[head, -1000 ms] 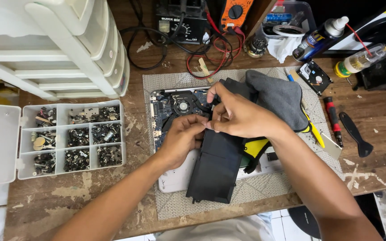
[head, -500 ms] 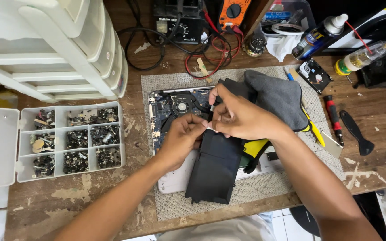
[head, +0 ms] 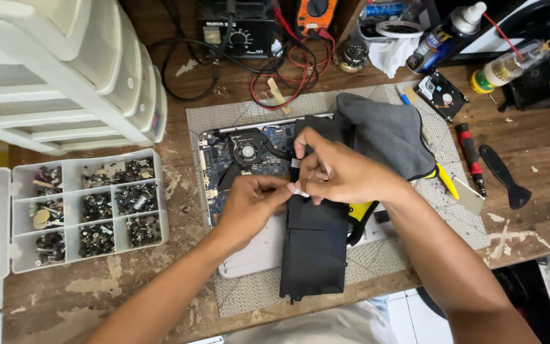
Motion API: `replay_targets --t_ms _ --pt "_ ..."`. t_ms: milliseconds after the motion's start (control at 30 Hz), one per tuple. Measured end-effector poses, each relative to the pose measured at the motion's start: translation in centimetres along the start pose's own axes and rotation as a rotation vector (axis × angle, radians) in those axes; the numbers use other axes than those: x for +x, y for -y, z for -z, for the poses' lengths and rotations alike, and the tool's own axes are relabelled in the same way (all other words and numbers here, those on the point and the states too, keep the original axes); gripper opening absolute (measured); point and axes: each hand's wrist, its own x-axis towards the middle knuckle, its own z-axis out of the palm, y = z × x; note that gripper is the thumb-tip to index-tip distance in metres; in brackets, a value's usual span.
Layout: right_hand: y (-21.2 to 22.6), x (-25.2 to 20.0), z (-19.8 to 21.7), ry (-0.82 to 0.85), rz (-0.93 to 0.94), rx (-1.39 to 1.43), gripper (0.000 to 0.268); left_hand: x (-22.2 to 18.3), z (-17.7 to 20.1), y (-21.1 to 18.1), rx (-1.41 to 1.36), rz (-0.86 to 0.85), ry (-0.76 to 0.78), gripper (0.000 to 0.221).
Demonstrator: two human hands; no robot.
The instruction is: Preparing a laptop battery for installation by cleaning it with a cloth and removing adhesive backing strips
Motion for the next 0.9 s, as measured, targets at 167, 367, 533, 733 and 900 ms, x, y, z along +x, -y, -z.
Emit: replay_targets --t_ms 167,367,533,733,900 --pt "-0.2 0.0 0.2 0.018 -0.042 -0.056 0.039 1.0 0.3 1.5 0.021 0.021 -0.025 0.022" --pt "-0.9 -0.3 0.5 -0.003 -0.056 -0.080 0.038 1.1 0.5 2.0 0.027 -0.004 -0.036 0.025" --pt "-1.9 0.0 0.6 0.013 -0.063 -0.109 0.036 0.5 0.1 0.7 0.050 -0.058 -0.033 0.025" --pt "-2.3 0.1 -0.1 0.002 -0.110 -0.228 0.034 0.2 -0.4 0.7 0.078 -0.119 -0.044 0.021" --pt "-1.7 -0.2 0.1 -0.032 -0.157 -0.317 0.033 -0.1 -0.5 1.4 0.120 -0.115 -0.028 0.016"
